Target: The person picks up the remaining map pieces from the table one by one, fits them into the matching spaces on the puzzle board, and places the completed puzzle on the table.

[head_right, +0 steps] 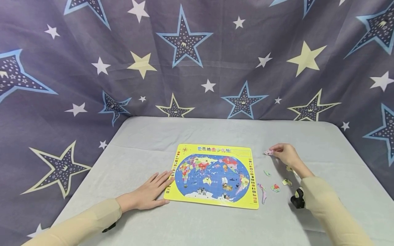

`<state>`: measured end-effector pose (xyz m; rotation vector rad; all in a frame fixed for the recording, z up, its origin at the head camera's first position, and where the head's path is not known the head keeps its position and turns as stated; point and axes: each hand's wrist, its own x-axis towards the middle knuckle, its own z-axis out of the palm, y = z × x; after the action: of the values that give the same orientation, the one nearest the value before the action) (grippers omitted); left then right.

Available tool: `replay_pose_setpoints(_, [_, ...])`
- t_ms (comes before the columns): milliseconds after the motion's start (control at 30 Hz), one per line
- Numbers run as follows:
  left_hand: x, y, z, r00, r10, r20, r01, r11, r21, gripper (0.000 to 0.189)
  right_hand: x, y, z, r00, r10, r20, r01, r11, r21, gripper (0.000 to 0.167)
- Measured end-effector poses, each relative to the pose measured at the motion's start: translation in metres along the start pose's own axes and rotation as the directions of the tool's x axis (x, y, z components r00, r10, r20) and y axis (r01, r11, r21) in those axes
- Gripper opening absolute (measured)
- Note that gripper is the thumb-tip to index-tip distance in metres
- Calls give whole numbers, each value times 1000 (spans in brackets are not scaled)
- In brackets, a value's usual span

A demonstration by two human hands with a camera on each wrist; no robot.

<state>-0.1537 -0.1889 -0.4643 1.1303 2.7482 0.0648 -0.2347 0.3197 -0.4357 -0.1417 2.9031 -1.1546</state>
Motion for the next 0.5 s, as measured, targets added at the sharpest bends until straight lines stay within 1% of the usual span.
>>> replay_pose_setpoints(167, [0, -1, 1, 1000, 6, -6, -6, 1000, 17, 77, 0, -3, 1, 999, -17, -31, 18, 1000, 15, 21])
replay_pose_setpoints(333, [1, -1, 2, 1000, 6, -6, -6, 1000, 8, 77, 0, -9, 2, 997, -39, -63, 42, 998, 46, 23])
replay_pose_setpoints(500, [1, -1, 1, 1000, -3, 3, 3, 1000, 5, 77, 1, -18, 6, 997, -52, -62, 56, 996, 73, 25])
